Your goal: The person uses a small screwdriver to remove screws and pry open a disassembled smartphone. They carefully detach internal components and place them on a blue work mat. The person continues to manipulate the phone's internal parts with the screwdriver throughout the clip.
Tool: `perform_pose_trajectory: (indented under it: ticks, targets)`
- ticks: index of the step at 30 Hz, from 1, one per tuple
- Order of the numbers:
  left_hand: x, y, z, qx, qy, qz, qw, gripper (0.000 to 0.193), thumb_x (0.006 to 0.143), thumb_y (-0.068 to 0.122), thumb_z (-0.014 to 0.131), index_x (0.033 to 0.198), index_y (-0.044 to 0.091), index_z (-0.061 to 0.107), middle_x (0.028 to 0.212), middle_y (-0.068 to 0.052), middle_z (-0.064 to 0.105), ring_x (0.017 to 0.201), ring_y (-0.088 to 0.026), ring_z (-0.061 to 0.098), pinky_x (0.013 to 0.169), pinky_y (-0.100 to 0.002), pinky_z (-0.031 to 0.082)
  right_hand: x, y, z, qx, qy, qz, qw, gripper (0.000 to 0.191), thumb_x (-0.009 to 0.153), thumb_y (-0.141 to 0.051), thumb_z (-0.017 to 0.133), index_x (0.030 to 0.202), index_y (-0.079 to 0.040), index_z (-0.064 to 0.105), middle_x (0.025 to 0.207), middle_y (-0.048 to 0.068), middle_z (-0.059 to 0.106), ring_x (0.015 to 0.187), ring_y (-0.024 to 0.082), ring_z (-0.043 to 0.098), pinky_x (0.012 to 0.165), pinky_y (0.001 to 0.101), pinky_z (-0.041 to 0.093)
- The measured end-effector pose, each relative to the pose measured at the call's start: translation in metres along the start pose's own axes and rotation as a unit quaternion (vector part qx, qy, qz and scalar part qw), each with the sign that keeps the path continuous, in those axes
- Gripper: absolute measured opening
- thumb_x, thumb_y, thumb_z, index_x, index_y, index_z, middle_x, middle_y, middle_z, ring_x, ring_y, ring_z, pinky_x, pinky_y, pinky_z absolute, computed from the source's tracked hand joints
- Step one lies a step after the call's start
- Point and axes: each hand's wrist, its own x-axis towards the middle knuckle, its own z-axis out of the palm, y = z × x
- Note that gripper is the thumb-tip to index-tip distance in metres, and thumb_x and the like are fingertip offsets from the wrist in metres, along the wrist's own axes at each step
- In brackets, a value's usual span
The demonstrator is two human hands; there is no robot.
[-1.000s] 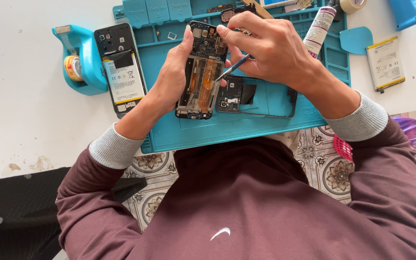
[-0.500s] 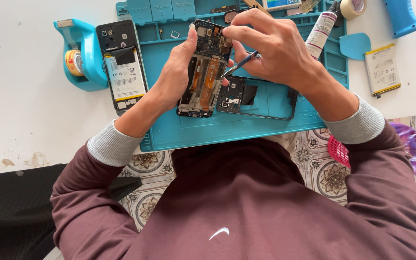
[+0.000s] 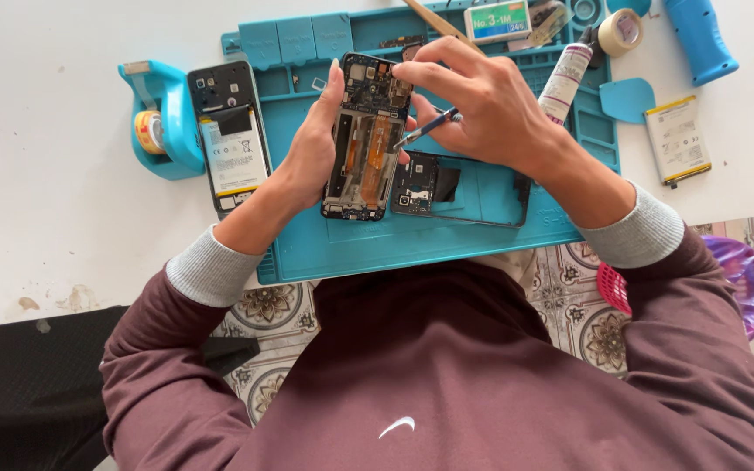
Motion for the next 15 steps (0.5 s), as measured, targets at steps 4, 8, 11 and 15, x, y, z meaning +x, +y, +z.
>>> perform_pose_trajectory:
  ticks: [4,8,11,15]
  targets:
    - [-0.002,-0.001,-0.001,-0.029,-0.006,0.002,1.000,0.080,0.105,0.065,0.018,0.138,0.005,0.058,0.116,-0.021,0.071,0.092,-0.031,0.076,0.082,-0.045,0.067,0.005,-0.006,-0.009,0.013,0.048,-0.042,0.998,0.039,0.098,-0.006,0.082,0.133,-0.004,0.063,0.111,0.011,0.066,0.083,0.024,0.067,0.069,0.0335,0.055]
    - [-0.003,0.005,-0.003,-0.031,-0.009,0.007,0.999,0.083,0.104,0.067,0.018,0.139,0.005,0.059,0.116,-0.021,0.072,0.092,-0.032,0.075,0.084,-0.045,0.066,0.012,-0.045,-0.056,0.087,0.111,-0.146,0.979,0.045,0.098,-0.003,0.081,0.137,0.000,0.060,0.107,0.014,0.071,0.087,0.027,0.071,0.072,0.0331,0.054]
    - [-0.006,0.005,0.000,-0.011,0.007,0.000,1.000,0.084,0.102,0.069,0.018,0.138,0.005,0.059,0.115,-0.020,0.072,0.091,-0.031,0.076,0.084,-0.045,0.067,-0.004,-0.091,-0.118,0.288,0.107,-0.291,0.906,0.045,0.098,-0.005,0.081,0.137,0.000,0.060,0.106,0.014,0.071,0.086,0.026,0.071,0.071,0.0331,0.054]
    - [-0.002,0.007,0.001,-0.034,0.014,-0.018,0.999,0.083,0.101,0.068,0.019,0.138,0.006,0.059,0.115,-0.020,0.072,0.091,-0.031,0.076,0.084,-0.044,0.066,-0.010,-0.113,-0.150,0.401,0.071,-0.377,0.832,0.044,0.098,-0.007,0.081,0.137,-0.001,0.061,0.106,0.015,0.071,0.086,0.026,0.071,0.070,0.0331,0.054]
